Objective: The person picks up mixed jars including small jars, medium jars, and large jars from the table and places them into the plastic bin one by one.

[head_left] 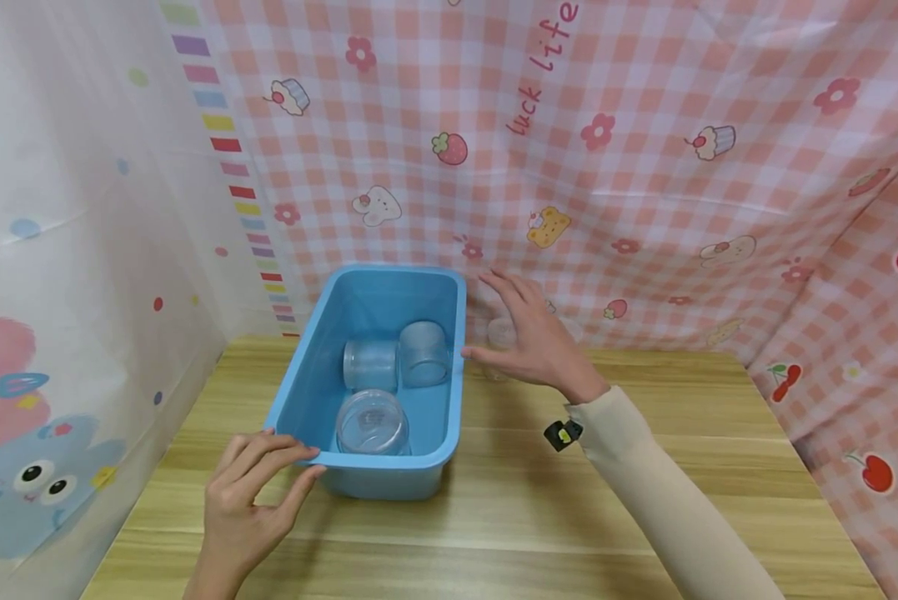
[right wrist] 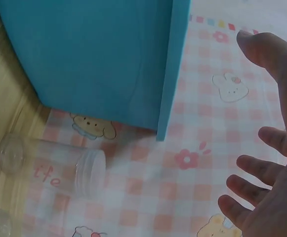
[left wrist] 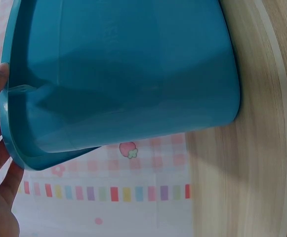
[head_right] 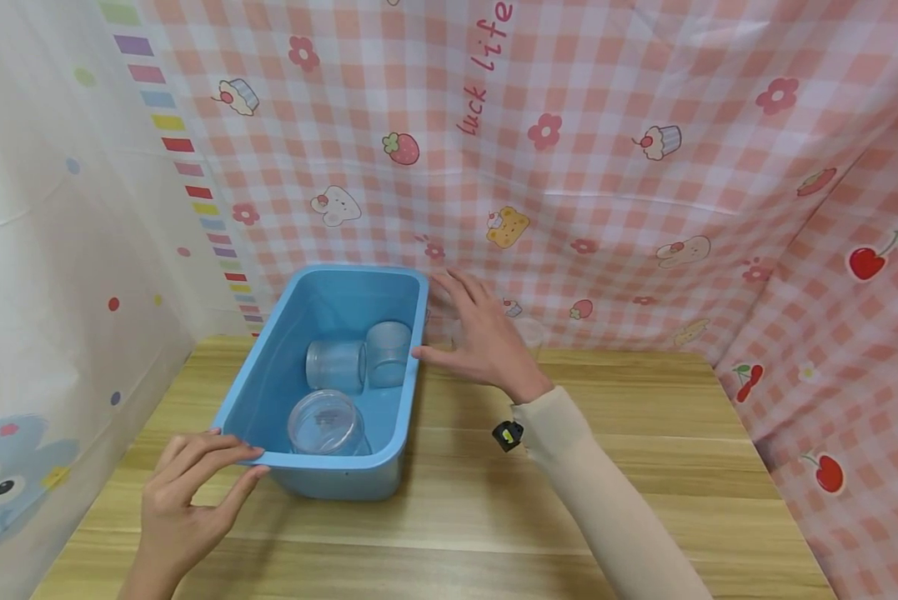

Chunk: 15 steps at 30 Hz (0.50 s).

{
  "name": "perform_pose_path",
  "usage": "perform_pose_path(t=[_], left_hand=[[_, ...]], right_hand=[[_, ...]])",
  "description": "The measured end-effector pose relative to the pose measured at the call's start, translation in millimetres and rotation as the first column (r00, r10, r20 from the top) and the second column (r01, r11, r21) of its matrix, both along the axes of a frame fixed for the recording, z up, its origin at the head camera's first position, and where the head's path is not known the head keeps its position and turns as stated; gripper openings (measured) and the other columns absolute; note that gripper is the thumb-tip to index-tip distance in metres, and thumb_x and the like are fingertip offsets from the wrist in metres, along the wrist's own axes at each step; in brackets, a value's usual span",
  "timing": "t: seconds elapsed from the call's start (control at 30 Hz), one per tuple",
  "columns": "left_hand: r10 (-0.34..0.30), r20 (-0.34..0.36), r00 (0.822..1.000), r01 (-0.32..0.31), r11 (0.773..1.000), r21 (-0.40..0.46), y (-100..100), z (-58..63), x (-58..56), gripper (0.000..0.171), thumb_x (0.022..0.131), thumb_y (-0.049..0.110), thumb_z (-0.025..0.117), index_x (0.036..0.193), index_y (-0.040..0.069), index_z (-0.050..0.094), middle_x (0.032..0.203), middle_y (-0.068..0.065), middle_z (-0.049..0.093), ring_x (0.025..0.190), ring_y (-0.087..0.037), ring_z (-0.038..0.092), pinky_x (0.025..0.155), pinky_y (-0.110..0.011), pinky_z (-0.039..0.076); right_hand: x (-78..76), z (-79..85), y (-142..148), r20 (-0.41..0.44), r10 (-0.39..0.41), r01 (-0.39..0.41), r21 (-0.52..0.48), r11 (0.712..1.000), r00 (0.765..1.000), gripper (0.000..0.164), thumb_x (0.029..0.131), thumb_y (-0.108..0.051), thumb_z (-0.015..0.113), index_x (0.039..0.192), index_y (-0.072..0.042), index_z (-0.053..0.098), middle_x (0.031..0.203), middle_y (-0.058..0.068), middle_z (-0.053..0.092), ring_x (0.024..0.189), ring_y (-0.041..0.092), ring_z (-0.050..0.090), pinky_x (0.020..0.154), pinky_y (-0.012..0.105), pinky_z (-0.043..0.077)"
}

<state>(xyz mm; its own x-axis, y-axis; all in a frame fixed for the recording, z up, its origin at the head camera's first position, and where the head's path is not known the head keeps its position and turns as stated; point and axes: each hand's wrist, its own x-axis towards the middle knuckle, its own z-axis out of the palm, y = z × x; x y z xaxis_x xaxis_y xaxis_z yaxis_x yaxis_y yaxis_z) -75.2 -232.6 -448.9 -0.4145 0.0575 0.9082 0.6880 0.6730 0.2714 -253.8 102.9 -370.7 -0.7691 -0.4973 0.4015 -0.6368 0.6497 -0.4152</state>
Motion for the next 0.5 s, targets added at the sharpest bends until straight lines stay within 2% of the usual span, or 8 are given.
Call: perform_pose_path(t=[0.23, 0.5], left_hand=[[0.003, 0.001, 1.0, -0.003, 1.0, -0.001, 0.0, 1.2, 0.5, 0.042, 0.096, 0.042, 0.073, 0.083, 0.003, 0.078, 0.081, -0.012, 0.071, 0.081, -0.024, 0.054, 0.104, -0.015, 0.042], [0.003, 0.001, 1.0, -0.003, 1.0, -0.003, 0.2, 1.4, 0.7, 0.041, 0.096, 0.042, 0.073, 0.083, 0.003, 0.078, 0.081, -0.012, 0.071, 0.08, -0.024, 0.054, 0.104, -0.016, 0.042]], right_hand=[[-3.6, -6.7, 9.7, -0.04, -0.03, 0.029, -0.018, 0.999, 0.999, 0.102, 0.079, -0.053, 0.085, 0.161, -0.02, 0.033, 0.167, 0.009, 0.031, 0.149, 0.035, 0.032, 0.116, 0.061, 0.037], [-10.6, -15.9, 23.4, 0.004, -0.122, 0.122, -0.05, 0.991, 0.993, 0.105, 0.079, -0.056, 0.084, 0.162, -0.024, 0.029, 0.169, 0.007, 0.027, 0.151, 0.037, 0.028, 0.117, 0.064, 0.035]])
